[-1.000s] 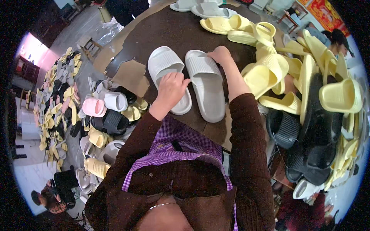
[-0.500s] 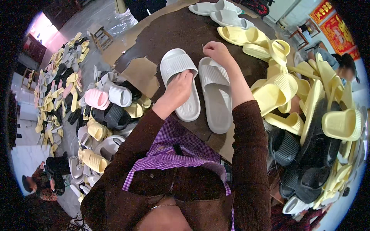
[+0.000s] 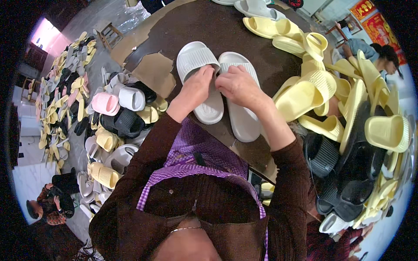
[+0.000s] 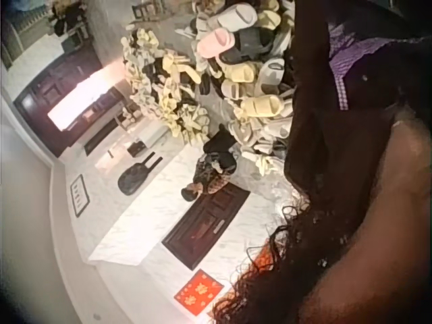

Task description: The person selects slippers, pairs them together, and secures each pair using plastic ties by hand.

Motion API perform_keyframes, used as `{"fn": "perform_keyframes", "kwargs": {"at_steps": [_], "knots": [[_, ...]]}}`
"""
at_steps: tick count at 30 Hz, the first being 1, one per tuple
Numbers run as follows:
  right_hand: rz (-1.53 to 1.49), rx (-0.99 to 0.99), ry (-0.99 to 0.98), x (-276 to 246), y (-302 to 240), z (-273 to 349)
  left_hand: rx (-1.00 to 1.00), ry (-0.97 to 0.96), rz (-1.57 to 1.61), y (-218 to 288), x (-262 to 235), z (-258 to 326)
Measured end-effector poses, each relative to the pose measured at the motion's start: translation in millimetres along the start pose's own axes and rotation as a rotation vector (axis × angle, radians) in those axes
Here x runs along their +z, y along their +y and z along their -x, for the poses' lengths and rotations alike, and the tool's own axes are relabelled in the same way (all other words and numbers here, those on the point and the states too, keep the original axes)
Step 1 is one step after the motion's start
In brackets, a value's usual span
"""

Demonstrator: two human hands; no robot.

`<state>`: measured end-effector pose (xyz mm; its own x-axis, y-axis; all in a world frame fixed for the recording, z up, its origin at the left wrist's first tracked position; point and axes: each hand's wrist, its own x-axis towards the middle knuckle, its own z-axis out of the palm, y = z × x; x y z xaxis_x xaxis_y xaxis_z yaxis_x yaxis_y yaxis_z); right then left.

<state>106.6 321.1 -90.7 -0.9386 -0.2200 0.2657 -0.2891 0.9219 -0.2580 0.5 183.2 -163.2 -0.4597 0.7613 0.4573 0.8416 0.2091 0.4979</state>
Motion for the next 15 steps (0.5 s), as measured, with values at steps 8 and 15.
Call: {"fn": "perform_keyframes", "kwargs": {"at_steps": [8,15], "knots": [[0.113,-0.124,0.110,29.9,-4.5,-2.6,0.029,-0.068,0.137,-9.2,-2.3,-3.5],[0.224,0.023,0.188,45.3,1.0,-8.7,0.127,0.074,0.127,-8.8,-5.2,-0.7]]}}
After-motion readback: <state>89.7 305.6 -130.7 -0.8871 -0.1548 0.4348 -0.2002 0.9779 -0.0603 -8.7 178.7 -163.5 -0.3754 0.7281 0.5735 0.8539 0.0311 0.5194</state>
